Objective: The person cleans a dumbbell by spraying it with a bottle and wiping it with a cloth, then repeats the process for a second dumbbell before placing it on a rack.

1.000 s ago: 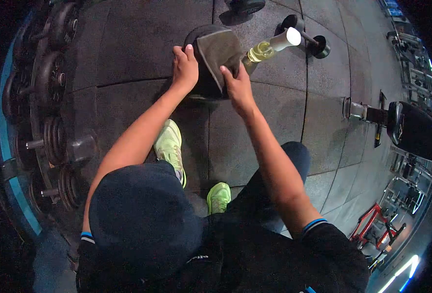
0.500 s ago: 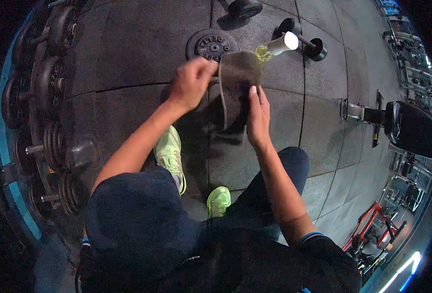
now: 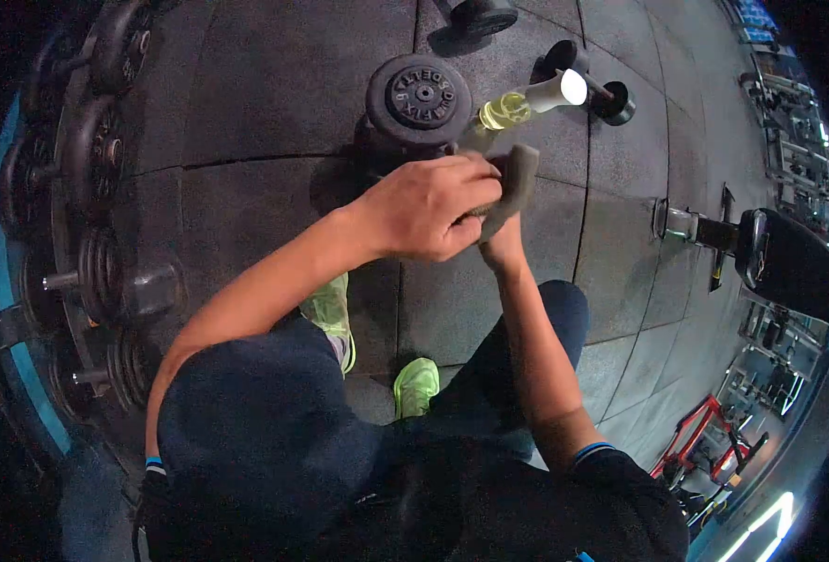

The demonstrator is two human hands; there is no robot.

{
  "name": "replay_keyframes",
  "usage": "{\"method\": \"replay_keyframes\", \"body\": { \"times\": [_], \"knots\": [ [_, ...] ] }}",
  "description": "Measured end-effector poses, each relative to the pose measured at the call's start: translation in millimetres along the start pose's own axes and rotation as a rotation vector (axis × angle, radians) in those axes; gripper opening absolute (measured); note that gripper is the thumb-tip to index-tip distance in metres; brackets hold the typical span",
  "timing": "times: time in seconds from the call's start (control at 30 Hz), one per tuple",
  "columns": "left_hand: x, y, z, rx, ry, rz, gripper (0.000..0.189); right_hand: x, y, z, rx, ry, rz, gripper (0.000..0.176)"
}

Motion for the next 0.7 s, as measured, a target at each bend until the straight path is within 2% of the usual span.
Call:
{"method": "replay_keyframes", "body": {
  "times": [0.03, 0.13, 0.2, 0.23, 0.27, 0.33, 0.37, 0.4, 0.47, 0.53, 0.63, 0.7],
  "knots": [
    [-1.4, -2.7, 0.3, -0.013, 0.069, -0.133, 0.029, -7.4, 5.2, 5.2, 0.013, 0.019, -0.021, 0.034],
    [10.1, 0.9, 18.2, 0.004, -0.040, -0.093, 0.027, -46.8, -2.3, 8.6, 0.144, 0.168, 0.053, 0.038],
    [12.4, -11.9, 27.6, 0.014, 0.219, -0.167, 0.017, -80.9, -14.7, -1.4, 0.149, 0.206, 0.170, 0.040],
    [13.2, -37.9, 27.3, -0.010, 0.371, -0.164, 0.015, -93.1, -15.2, -5.8, 0.152, 0.224, 0.229, 0.042],
    [12.2, -65.9, 27.6, -0.034, 0.524, -0.160, 0.014, -99.7, -7.3, -9.5, 0.324, 0.106, 0.282, 0.044],
    [6.5, -102.3, 35.7, -0.264, 0.664, 0.116, 0.025, -106.2, 7.8, -22.5, 0.659, -0.147, 0.391, 0.048],
    [6.8, -117.1, 40.9, -0.257, 0.645, 0.163, 0.029, -106.0, 15.0, -33.0, 0.775, -0.283, 0.341, 0.051],
    [8.3, -130.8, 45.4, -0.247, 0.627, 0.212, 0.034, -102.2, 29.8, -47.1, 0.867, -0.329, 0.442, 0.051],
    [4.8, -154.3, 44.8, -0.159, 0.530, 0.344, 0.041, -93.5, 34.3, -51.8, 0.892, -0.280, 0.572, 0.057],
    [3.6, -168.4, 34.0, 0.005, 0.364, 0.516, 0.045, -88.2, 31.3, -54.3, 0.848, -0.364, 0.563, 0.068],
    [0.8, -172.1, 20.3, 0.000, 0.333, 0.473, 0.050, -85.0, 28.5, -50.1, 0.825, -0.402, 0.481, 0.080],
    [-0.7, -176.2, 16.0, 0.045, 0.368, 0.339, 0.052, -89.1, 23.0, -45.2, 0.855, -0.435, 0.463, 0.090]
  ]
}}
Point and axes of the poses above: each hand's wrist, its own x-axis away from the middle knuckle, its own z-axis out of the back of the hand, y = z × x, the point moved 2 cm from there along -x, towards the middle knuckle, and after that the axes turned 11 degrees about z, right-handed, at the moved point
